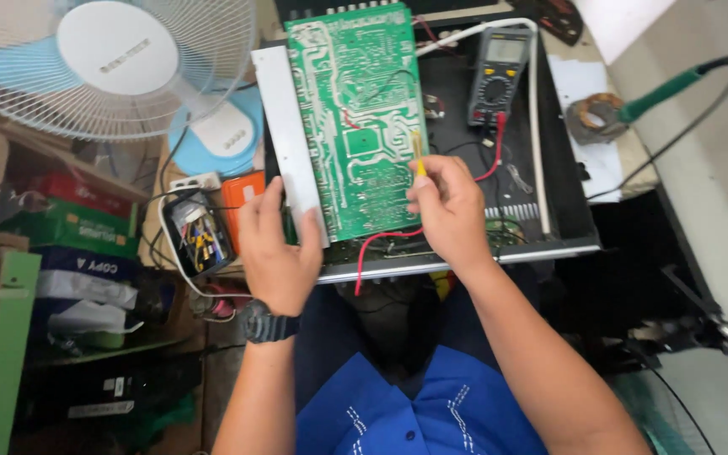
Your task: Cleaning and inspecting a printed circuit board using a small tool and handling electronic connectors.
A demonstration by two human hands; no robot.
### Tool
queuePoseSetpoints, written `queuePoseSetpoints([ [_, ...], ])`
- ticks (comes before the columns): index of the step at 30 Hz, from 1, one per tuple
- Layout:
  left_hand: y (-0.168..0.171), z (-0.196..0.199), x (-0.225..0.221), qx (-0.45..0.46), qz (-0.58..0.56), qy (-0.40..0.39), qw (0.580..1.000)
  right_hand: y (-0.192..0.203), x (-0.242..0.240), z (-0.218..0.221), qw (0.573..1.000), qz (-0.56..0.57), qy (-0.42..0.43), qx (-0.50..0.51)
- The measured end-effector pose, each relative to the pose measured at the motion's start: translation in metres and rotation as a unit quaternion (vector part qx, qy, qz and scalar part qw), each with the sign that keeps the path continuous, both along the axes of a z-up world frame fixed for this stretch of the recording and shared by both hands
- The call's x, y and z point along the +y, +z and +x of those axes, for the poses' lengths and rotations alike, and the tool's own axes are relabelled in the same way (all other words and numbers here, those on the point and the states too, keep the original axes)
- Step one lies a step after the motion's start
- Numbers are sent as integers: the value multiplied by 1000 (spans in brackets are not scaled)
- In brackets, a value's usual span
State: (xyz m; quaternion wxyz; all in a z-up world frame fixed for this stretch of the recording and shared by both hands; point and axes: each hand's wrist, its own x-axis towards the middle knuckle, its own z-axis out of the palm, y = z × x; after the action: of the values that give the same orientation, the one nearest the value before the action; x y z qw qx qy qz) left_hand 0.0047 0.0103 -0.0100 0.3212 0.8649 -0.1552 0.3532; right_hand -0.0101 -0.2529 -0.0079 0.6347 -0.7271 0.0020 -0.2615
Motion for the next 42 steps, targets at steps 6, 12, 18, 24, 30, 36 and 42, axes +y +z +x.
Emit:
queuePoseSetpoints([
  [6, 0, -1, 8, -21, -24, -34, 999, 39, -49, -17, 997, -33, -59, -31],
  [12, -7, 3, 5, -13, -7, -23, 1000, 31, -129, -14, 982, -124, -117, 82],
  [18, -4, 1, 4, -5, -7, -19, 1000, -1, -146, 11, 950, -202, -119, 205],
  [24, -5, 0, 2, 13, 0, -6, 1000, -1, -130, 5, 940, -219, -111, 239],
  [30, -5, 0, 1, 16, -2, 0, 1000, 0, -129, 1, 937, -220, -123, 244],
  [36, -3, -2, 0, 24, -2, -4, 1000, -3, -129, 0, 940, -222, -119, 231],
  [42, -6, -2, 1, 20, 3, -1, 1000, -3, -126, -4, 947, -217, -103, 213],
])
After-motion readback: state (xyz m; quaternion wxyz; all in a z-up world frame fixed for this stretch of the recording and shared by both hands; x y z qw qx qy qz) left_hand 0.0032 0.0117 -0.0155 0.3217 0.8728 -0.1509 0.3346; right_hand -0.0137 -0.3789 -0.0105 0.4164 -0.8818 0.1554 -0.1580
